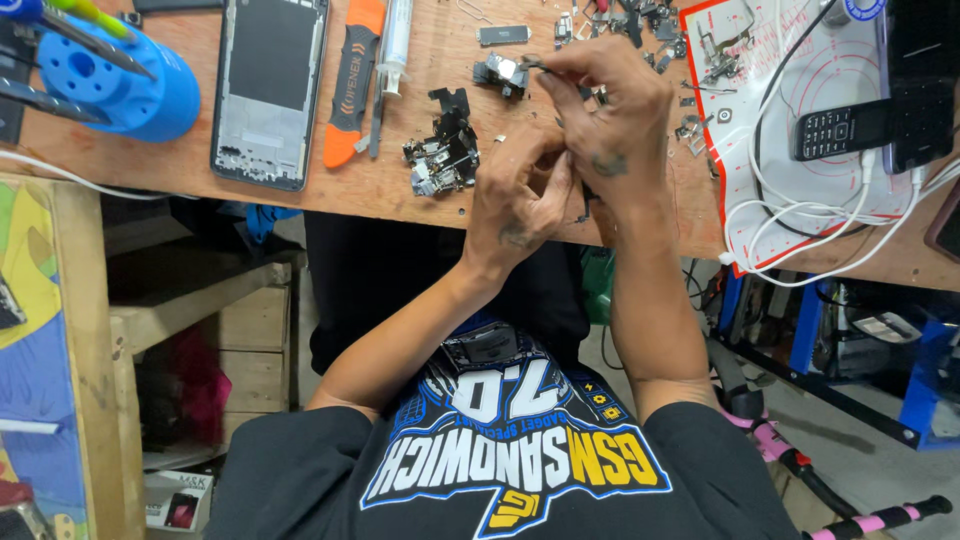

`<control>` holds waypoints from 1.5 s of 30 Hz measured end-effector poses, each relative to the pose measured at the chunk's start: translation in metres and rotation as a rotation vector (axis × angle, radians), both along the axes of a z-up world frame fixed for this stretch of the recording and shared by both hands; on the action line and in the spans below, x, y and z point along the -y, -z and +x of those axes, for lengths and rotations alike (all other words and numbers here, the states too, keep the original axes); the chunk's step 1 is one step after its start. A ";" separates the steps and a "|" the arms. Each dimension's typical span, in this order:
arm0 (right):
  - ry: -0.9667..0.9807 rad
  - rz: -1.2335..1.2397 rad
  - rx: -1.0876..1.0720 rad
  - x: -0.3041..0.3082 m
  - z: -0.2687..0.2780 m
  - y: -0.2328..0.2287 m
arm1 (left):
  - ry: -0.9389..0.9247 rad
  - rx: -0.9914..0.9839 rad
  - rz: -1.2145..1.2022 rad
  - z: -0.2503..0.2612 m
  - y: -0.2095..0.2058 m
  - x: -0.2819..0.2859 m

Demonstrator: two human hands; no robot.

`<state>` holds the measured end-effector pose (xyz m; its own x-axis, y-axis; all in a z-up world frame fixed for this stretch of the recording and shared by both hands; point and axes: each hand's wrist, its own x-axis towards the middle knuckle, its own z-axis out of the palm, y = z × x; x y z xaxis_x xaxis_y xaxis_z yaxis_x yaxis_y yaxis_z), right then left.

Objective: The person sits at a cluttered workbench and sorts through a pile of small electronic components and phone parts. They pick up individual pieces, inspect them, and place them into a small container or back onto the table.

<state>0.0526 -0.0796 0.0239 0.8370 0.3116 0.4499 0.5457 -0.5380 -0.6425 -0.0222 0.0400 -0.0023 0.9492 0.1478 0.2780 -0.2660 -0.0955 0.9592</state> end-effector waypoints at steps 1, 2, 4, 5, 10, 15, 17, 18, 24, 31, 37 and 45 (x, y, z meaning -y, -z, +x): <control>-0.032 -0.012 0.020 -0.003 0.004 -0.001 | 0.014 -0.022 -0.048 0.000 0.000 -0.001; -0.048 -0.021 0.000 -0.006 0.007 -0.002 | 0.000 -0.034 -0.034 0.000 0.000 -0.002; -0.072 -0.044 -0.041 -0.008 0.012 -0.003 | -0.020 -0.058 -0.012 0.001 0.000 -0.001; -0.074 -0.044 -0.053 -0.008 0.013 -0.003 | -0.031 -0.052 -0.001 0.000 0.000 -0.001; -0.108 -0.052 -0.111 -0.010 0.018 -0.001 | -0.073 -0.013 0.062 0.000 0.002 -0.001; -0.115 -0.023 -0.165 -0.008 0.018 0.002 | -0.078 -0.022 0.096 0.002 0.002 0.000; -0.140 -0.006 -0.196 -0.005 0.018 0.004 | -0.069 -0.036 0.070 0.001 0.001 0.001; -0.151 0.008 -0.219 -0.003 0.018 0.005 | -0.060 -0.051 0.048 0.000 0.000 0.001; -0.101 -0.010 -0.128 0.032 0.011 -0.001 | -0.071 -0.090 0.058 -0.002 -0.003 0.002; 0.245 -0.168 -0.138 0.109 -0.005 -0.020 | -0.076 -0.064 0.053 -0.002 0.000 0.003; 0.186 -0.278 -0.128 0.110 -0.005 0.008 | -0.081 -0.045 0.108 -0.002 0.002 0.003; 0.232 -0.178 -0.318 0.115 -0.011 0.000 | -0.064 -0.074 0.076 -0.003 0.001 0.006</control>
<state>0.0415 -0.1946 0.0234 0.9824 0.1479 0.1142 0.1865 -0.7409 -0.6452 -0.0251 0.0344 -0.0031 0.9568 0.1898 0.2200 -0.1857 -0.1831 0.9654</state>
